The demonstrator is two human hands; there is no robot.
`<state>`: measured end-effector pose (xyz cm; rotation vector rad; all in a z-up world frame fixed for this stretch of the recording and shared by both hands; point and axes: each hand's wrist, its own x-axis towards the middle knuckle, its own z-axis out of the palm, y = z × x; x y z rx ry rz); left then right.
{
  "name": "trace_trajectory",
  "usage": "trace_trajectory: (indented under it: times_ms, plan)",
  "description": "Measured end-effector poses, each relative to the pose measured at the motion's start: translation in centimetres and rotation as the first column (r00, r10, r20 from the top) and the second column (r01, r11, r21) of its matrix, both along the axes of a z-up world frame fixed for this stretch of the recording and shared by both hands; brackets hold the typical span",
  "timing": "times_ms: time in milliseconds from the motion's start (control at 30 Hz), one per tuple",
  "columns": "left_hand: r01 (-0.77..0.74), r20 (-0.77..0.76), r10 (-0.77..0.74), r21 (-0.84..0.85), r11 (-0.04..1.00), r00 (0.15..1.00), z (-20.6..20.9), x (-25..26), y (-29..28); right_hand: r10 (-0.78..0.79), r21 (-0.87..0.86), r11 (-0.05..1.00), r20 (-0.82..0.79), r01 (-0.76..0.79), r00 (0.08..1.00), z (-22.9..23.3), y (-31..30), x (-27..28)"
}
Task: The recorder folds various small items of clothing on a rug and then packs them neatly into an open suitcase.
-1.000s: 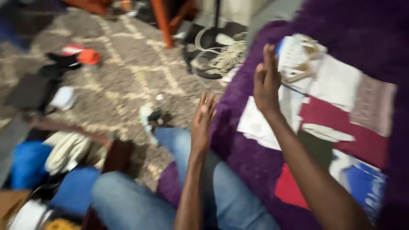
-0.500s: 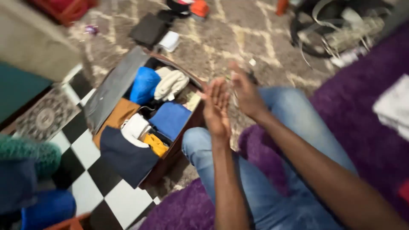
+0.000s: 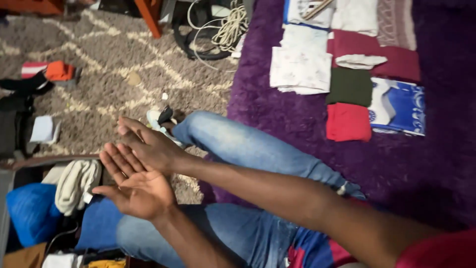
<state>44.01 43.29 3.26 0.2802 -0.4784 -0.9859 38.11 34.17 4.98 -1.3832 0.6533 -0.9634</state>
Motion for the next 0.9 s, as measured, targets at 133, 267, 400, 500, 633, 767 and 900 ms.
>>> trace_trajectory:
  times_ms: [133, 267, 400, 500, 633, 767, 900]
  plan:
    - [0.009, 0.002, -0.009, 0.004, 1.0, 1.0, 0.1, -0.9, -0.7, -0.109, 0.039, 0.993, 0.01, 0.109, 0.994, -0.8, -1.1, -1.6]
    - [0.174, -0.049, -0.178, -0.073, 0.982, 0.983, 2.9, -4.4, -1.2, -0.106, 0.218, 0.973, 0.149, 0.072, 0.983, 2.9, -0.9, -7.5]
    - [0.313, 0.106, -0.298, -0.164, 0.936, 0.949, 5.3, -10.4, -3.6, -0.167, 0.266, 0.962, 0.413, 0.056, 0.896, 5.6, -0.7, -15.6]
    - [0.445, -0.05, -0.461, -0.191, 0.875, 0.886, 5.2, -16.2, -6.2, -0.23, 0.207, 0.97, 0.62, 0.127, 0.75, 4.4, -1.2, -21.7]
    - [0.615, -0.238, -0.665, -0.256, 0.746, 0.707, 4.4, -23.6, -8.9, -0.347, 0.289, 0.938, 0.733, 0.194, 0.585, 4.5, -1.0, -29.5]
    - [0.703, -0.262, -0.734, -0.218, 0.677, 0.627, 3.8, -29.3, -9.9, -0.466, 0.341, 0.881, 0.745, 0.329, 0.477, 3.5, -0.2, -34.6]
    - [0.756, -0.315, -0.769, -0.192, 0.625, 0.556, 2.5, -33.0, -10.1, -0.537, 0.407, 0.837, 0.74, 0.366, 0.406, 2.3, 0.1, -37.7]
